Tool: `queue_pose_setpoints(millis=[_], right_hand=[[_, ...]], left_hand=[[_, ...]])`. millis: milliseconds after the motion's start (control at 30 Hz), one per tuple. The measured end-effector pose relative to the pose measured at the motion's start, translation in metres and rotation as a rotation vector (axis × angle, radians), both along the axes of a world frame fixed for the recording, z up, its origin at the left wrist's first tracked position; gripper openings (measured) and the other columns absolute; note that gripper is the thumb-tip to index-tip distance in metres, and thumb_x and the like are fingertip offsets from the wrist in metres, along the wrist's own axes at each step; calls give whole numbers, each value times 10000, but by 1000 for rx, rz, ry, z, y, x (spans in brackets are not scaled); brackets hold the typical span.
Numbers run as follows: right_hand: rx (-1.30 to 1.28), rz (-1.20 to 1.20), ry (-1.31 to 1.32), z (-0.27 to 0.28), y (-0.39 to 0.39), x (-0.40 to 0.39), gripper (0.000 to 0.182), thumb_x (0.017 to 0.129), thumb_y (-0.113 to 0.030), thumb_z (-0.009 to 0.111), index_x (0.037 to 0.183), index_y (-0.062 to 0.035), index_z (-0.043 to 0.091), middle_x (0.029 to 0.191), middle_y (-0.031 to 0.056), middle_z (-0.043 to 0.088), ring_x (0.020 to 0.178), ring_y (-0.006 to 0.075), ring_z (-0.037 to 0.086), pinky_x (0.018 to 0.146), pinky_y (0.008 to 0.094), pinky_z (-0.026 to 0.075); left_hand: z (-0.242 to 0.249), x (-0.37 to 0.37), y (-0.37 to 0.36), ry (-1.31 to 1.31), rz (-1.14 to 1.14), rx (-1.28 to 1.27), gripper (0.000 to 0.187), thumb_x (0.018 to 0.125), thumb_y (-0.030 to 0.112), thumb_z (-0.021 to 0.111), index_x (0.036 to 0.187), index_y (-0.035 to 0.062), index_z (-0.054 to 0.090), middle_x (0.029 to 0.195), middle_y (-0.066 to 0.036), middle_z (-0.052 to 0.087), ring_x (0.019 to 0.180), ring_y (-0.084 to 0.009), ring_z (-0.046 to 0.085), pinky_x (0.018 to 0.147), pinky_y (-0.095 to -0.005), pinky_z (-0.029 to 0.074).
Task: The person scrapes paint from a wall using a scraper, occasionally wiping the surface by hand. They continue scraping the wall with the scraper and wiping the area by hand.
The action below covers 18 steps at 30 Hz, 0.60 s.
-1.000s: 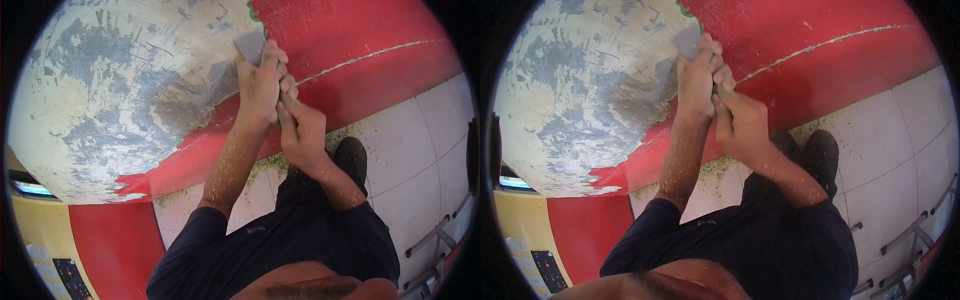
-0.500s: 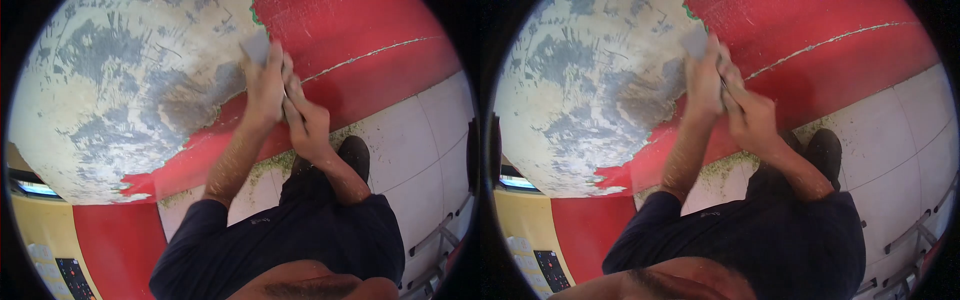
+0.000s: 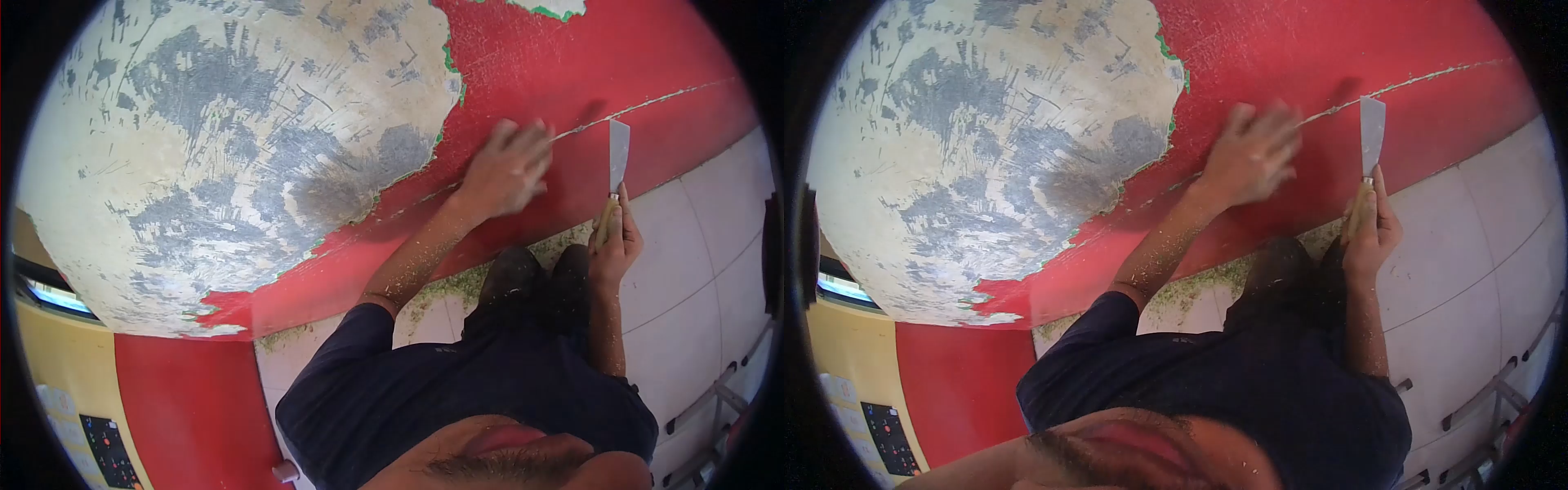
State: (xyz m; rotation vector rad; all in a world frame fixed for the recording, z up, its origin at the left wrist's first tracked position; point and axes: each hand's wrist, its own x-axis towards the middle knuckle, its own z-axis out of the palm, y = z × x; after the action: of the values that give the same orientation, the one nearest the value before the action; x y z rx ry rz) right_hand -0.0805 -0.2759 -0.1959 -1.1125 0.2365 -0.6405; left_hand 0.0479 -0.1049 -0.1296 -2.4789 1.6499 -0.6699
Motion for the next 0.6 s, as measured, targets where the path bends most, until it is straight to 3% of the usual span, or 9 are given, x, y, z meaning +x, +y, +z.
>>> queue_pose_setpoints(millis=[100,200,267,333,400,500,533,600], right_hand=[[-16,6,-22,10,3,-2,407,999,-132,433,1360,56,426,652,-3,493,456,26,383,407,177,317],[-39,19,-25,17,2,-7,413,999,-132,434,1366,58,415,656,-4,493,456,25,380,409,174,320],[-64,20,-23,14,2,-12,417,1000,-132,434,1370,58,409,657,-4,491,456,24,377,406,174,319],[-38,14,-32,10,8,-19,415,999,-134,439,1367,56,415,653,-6,487,455,24,373,403,175,317],[-18,7,-34,5,15,-27,415,998,-137,443,1367,52,417,649,-9,483,453,23,371,400,178,316],[-8,8,-21,-5,28,-38,420,997,-139,449,1373,46,414,649,-15,479,451,21,369,397,181,316],[-17,15,-5,-8,30,-42,423,996,-139,449,1375,45,411,651,-17,480,451,20,370,397,182,316],[-23,10,16,-13,34,-50,426,994,-132,450,1381,40,406,656,-22,482,452,19,370,399,182,317]], left_hand=[[12,-11,5,791,45,158,373,795,363,679,1050,91,681,1287,-106,561,1218,-284,503,1023,-495,391],[43,0,29,97,-184,-304,366,793,374,685,1057,120,686,1276,-110,572,1187,-313,531,1002,-438,430],[97,0,42,-316,-59,-357,398,820,398,659,1120,137,664,1314,-107,545,1234,-351,485,1019,-511,393],[136,-4,48,-743,235,-382,465,829,414,643,1215,156,612,1365,-90,504,1273,-380,432,1047,-574,312],[164,10,48,-906,364,-581,592,782,400,683,1297,147,537,1407,-105,445,1325,-358,356,1005,-686,258],[159,29,13,-844,333,-592,900,854,422,619,1518,152,75,1578,-140,18,1444,-389,2,1084,-674,1],[149,9,-2,-727,339,-482,557,808,380,658,1297,140,539,1409,-108,443,1310,-351,372,1050,-632,217],[112,13,-23,-650,231,-117,514,862,422,598,1310,179,538,1436,-55,431,1301,-357,396,1078,-565,221]])
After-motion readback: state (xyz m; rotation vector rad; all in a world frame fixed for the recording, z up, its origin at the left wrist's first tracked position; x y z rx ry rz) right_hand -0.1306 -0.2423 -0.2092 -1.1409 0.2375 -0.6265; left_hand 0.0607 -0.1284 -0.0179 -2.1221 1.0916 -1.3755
